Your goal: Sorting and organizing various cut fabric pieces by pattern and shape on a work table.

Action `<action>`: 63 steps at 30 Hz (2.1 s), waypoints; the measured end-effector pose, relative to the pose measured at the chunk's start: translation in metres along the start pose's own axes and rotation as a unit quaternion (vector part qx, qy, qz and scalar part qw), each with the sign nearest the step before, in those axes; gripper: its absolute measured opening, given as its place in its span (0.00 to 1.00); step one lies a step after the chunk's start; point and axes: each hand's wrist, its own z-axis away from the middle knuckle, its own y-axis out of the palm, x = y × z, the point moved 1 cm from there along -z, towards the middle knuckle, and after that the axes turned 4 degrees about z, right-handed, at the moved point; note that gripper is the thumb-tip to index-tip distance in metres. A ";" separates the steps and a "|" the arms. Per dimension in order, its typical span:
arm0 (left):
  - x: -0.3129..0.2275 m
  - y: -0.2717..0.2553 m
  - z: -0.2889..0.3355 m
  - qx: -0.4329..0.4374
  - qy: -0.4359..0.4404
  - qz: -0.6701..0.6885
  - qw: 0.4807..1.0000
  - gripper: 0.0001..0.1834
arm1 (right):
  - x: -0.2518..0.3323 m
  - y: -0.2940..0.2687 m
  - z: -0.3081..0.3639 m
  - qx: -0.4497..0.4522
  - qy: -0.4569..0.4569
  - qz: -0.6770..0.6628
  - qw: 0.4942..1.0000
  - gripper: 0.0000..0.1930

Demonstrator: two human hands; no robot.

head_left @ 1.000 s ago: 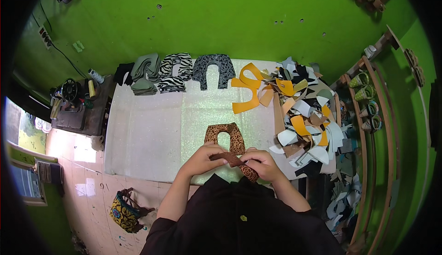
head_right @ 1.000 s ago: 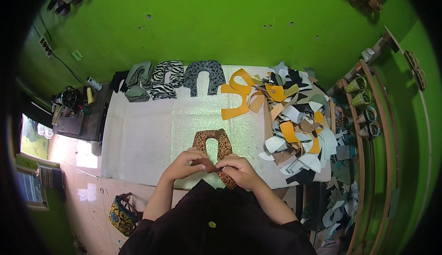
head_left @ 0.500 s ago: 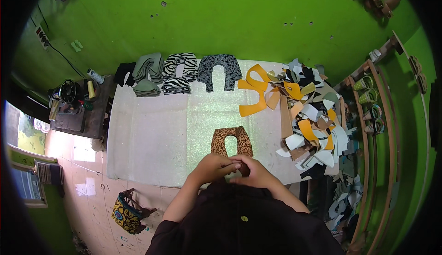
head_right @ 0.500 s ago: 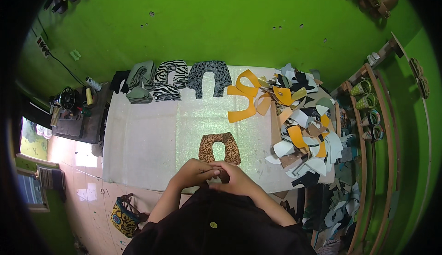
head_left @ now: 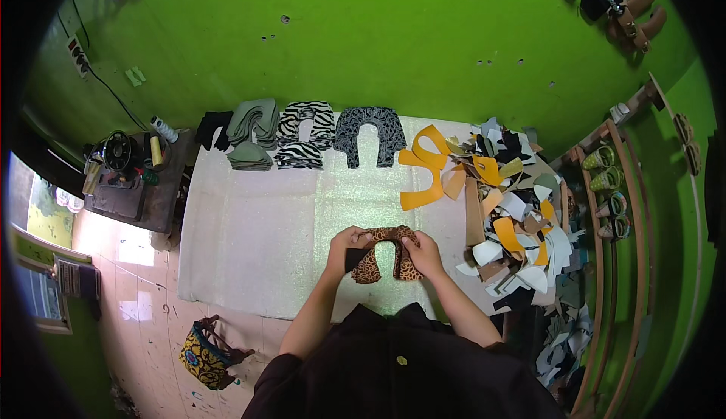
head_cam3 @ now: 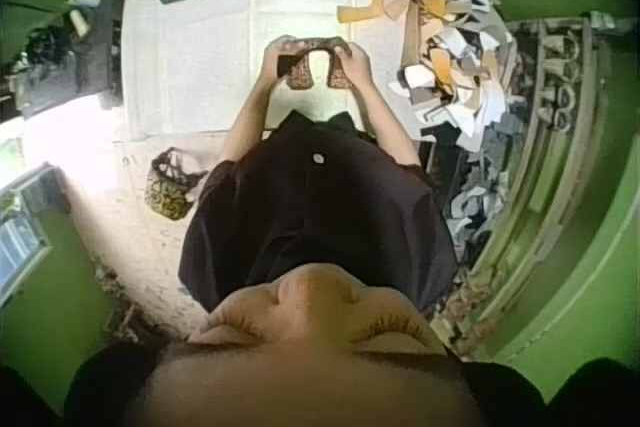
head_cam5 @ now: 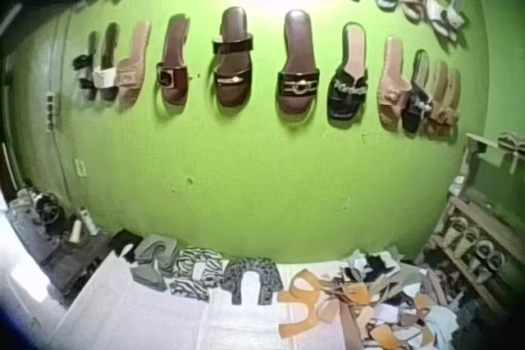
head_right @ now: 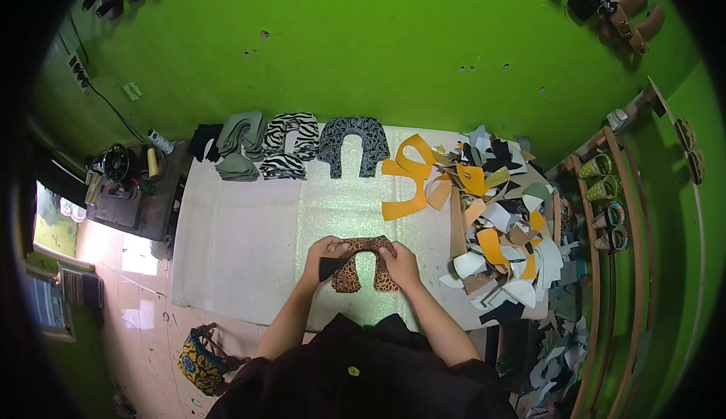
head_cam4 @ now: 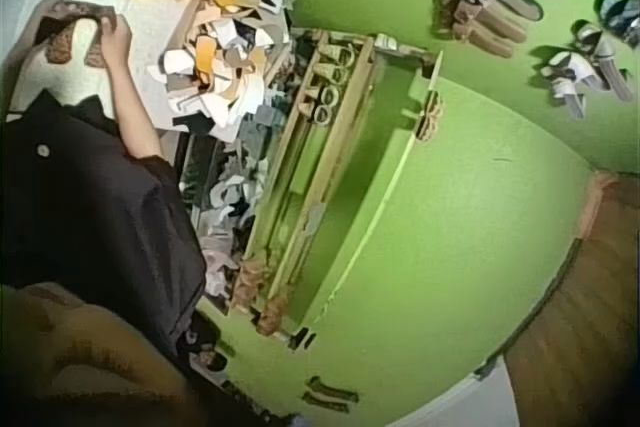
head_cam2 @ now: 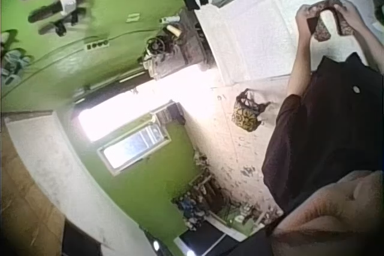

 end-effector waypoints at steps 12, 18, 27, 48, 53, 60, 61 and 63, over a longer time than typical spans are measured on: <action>-0.005 0.022 0.007 -0.099 0.090 -0.276 0.952 0.16 | -0.018 0.019 0.003 -0.102 -0.031 0.215 0.971 0.19; -0.019 0.023 0.029 -0.074 0.310 -0.309 0.896 0.22 | -0.008 0.018 0.017 -0.093 -0.185 0.314 0.926 0.20; 0.017 0.042 0.035 0.028 0.170 -0.464 0.869 0.30 | -0.024 0.023 0.018 0.002 -0.151 0.372 0.916 0.27; -0.067 0.074 -0.005 -0.169 0.251 -0.280 0.911 0.08 | -0.079 -0.275 -0.225 -0.278 0.102 0.301 0.906 0.08; -0.057 0.072 -0.002 -0.183 0.232 -0.286 0.912 0.05 | -0.129 -0.286 -0.258 -0.184 0.200 0.256 0.928 0.10; -0.069 0.069 0.000 -0.190 0.248 -0.272 0.910 0.04 | -0.080 -0.322 -0.240 -0.297 -0.093 -0.018 0.950 0.12; -0.075 0.070 0.000 -0.186 0.265 -0.254 0.911 0.05 | -0.057 -0.323 -0.229 -0.281 -0.115 -0.136 0.943 0.17; -0.089 0.073 -0.001 -0.180 0.284 -0.232 0.913 0.06 | -0.006 -0.323 -0.199 -0.265 -0.135 -0.248 0.922 0.23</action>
